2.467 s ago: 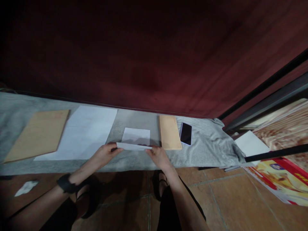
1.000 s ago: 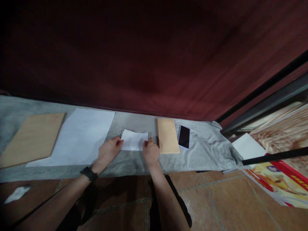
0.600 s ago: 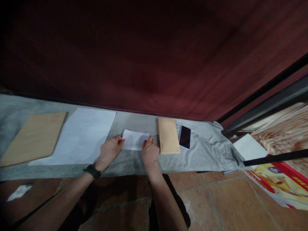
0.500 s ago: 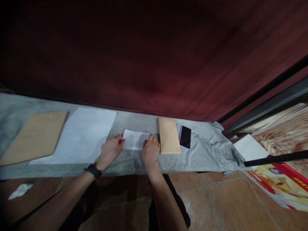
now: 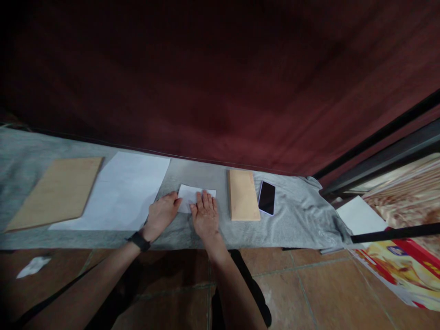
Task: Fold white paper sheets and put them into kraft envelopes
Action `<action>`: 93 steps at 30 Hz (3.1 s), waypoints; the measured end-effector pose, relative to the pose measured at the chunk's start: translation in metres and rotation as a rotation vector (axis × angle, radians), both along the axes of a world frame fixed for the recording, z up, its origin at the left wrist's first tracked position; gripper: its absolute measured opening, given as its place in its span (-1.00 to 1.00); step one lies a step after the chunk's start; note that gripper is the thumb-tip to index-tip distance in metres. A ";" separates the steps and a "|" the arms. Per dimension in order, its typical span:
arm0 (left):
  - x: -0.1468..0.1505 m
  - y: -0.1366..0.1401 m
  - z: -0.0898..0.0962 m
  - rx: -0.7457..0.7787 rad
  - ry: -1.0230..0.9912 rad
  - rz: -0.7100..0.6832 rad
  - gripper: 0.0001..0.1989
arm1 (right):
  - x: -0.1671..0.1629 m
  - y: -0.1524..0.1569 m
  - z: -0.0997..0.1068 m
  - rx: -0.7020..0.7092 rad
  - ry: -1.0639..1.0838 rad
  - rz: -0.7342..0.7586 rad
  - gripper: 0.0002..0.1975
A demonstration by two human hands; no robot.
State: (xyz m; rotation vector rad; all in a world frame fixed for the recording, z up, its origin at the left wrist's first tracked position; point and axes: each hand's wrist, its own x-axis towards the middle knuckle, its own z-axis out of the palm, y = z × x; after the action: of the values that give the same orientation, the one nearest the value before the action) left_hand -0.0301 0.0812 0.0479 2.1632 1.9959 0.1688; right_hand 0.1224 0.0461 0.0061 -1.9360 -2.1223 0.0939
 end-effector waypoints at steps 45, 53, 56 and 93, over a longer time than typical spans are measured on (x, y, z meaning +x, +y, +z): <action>0.014 -0.007 -0.039 0.176 0.007 -0.161 -0.34 | 0.024 -0.009 -0.011 0.080 -0.066 -0.172 -0.43; 0.012 -0.010 -0.033 0.161 0.050 -0.124 -0.34 | 0.021 -0.012 -0.004 0.192 -0.022 -0.153 -0.43; 0.011 -0.010 -0.034 0.155 0.086 -0.144 -0.36 | 0.005 -0.013 0.003 0.171 0.030 0.056 -0.42; 0.022 -0.048 -0.031 0.145 -0.035 -0.697 -0.23 | 0.053 0.013 -0.008 0.030 0.059 0.076 -0.50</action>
State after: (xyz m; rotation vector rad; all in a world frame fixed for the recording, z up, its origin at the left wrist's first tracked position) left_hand -0.0076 0.0329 0.0168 2.7692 1.1338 0.2425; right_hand 0.1750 0.0587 -0.0021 -1.8130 -2.1467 0.1309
